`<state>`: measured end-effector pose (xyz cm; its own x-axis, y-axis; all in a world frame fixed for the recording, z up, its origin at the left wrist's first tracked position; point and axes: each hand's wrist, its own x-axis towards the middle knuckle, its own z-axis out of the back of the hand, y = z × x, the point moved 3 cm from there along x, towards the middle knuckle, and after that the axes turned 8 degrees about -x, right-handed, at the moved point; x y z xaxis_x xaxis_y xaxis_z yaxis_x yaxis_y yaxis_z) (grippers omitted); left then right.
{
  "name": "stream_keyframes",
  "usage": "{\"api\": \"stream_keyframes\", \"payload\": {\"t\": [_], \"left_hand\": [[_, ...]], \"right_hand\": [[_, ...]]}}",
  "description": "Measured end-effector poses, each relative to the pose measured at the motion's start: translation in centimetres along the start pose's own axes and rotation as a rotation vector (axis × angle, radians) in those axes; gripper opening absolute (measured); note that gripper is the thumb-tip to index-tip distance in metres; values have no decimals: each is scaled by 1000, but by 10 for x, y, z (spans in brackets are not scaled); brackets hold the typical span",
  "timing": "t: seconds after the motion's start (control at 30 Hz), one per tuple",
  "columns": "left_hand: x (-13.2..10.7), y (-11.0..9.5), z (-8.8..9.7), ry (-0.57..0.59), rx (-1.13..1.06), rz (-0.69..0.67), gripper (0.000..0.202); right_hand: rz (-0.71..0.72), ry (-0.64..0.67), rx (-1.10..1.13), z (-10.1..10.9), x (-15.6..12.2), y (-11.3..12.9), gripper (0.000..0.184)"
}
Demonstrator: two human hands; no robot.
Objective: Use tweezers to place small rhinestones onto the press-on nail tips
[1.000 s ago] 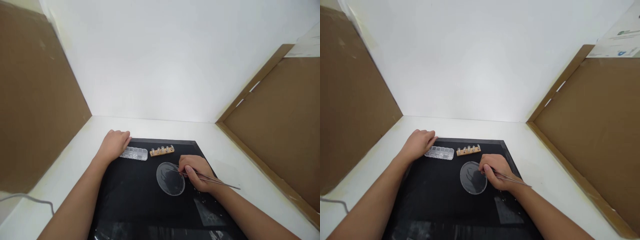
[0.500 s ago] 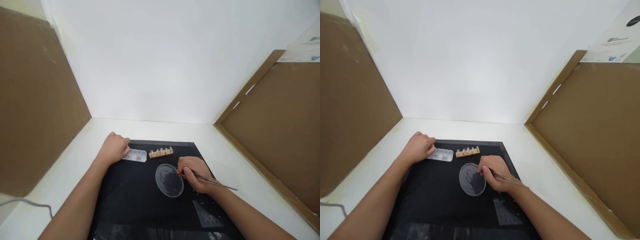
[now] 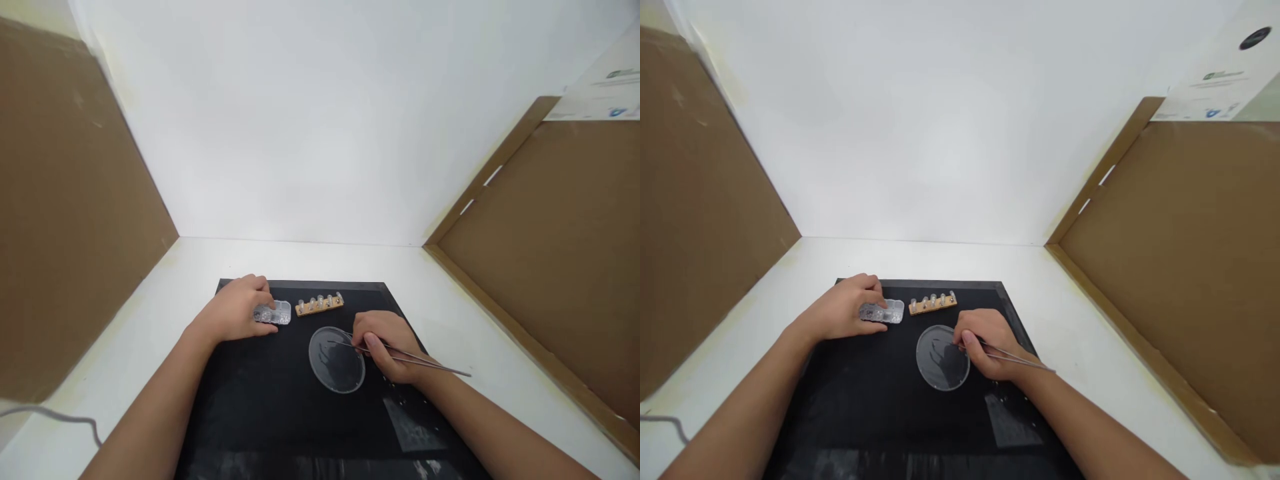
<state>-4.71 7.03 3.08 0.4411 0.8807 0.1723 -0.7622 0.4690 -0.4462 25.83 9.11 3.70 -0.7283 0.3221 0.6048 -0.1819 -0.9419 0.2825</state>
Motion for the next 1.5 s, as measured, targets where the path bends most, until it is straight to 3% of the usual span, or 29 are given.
{"api": "stream_keyframes", "payload": {"t": [0.57,1.5], "left_hand": [[7,2,-15,22,-25,-129,10],[5,-11,-17,96,65,-47,30]], "right_hand": [[2,31,-24,-2,-4,-4,30],[4,32,-13,-1,-4,-4,34]]}}
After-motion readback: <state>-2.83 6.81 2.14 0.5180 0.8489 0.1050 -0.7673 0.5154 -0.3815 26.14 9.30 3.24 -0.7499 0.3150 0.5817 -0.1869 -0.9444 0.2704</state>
